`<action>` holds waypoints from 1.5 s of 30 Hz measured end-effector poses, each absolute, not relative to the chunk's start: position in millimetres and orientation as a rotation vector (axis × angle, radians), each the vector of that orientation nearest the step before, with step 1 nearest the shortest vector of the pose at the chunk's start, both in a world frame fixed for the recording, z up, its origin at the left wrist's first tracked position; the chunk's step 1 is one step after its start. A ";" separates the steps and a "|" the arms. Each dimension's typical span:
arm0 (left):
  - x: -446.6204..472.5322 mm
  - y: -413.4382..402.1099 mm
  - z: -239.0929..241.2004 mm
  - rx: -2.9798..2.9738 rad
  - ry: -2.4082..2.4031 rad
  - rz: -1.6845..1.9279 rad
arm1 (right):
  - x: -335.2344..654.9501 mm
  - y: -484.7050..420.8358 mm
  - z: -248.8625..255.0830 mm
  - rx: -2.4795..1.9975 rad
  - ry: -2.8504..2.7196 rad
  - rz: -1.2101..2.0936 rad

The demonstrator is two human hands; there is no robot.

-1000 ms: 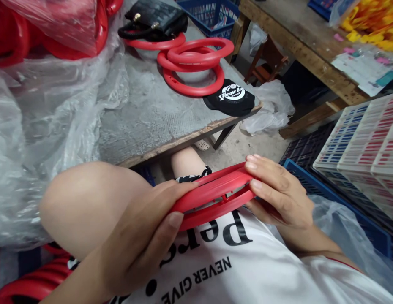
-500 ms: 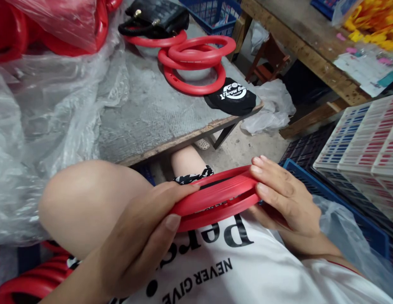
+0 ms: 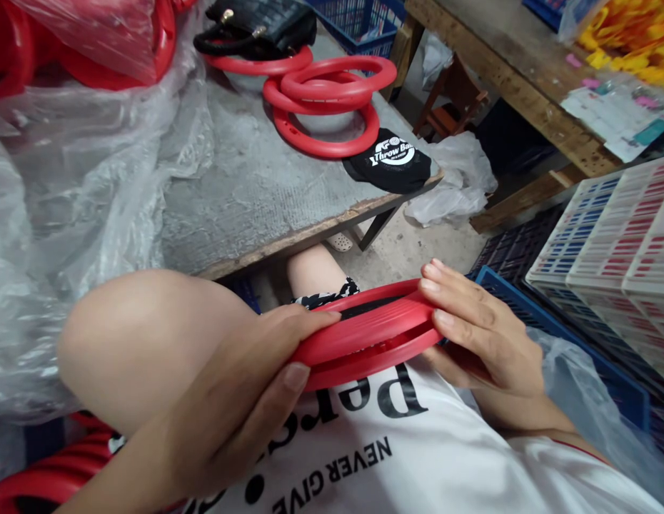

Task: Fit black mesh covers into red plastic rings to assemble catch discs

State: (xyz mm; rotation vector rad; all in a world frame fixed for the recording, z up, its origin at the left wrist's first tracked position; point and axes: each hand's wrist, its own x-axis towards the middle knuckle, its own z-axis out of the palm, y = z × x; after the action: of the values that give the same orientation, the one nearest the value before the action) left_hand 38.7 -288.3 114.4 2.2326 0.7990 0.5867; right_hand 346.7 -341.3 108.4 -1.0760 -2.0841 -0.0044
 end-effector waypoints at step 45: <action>41.5 -279.9 120.4 2.220 0.796 0.562 | 346.2 -336.2 105.7 -1.019 -2.072 -0.077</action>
State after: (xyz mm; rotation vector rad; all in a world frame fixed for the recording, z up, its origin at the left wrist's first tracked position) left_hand 41.5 -279.9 120.4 2.2195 0.7965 0.5624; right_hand 346.2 -336.2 105.7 -1.0190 -2.0718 -0.0767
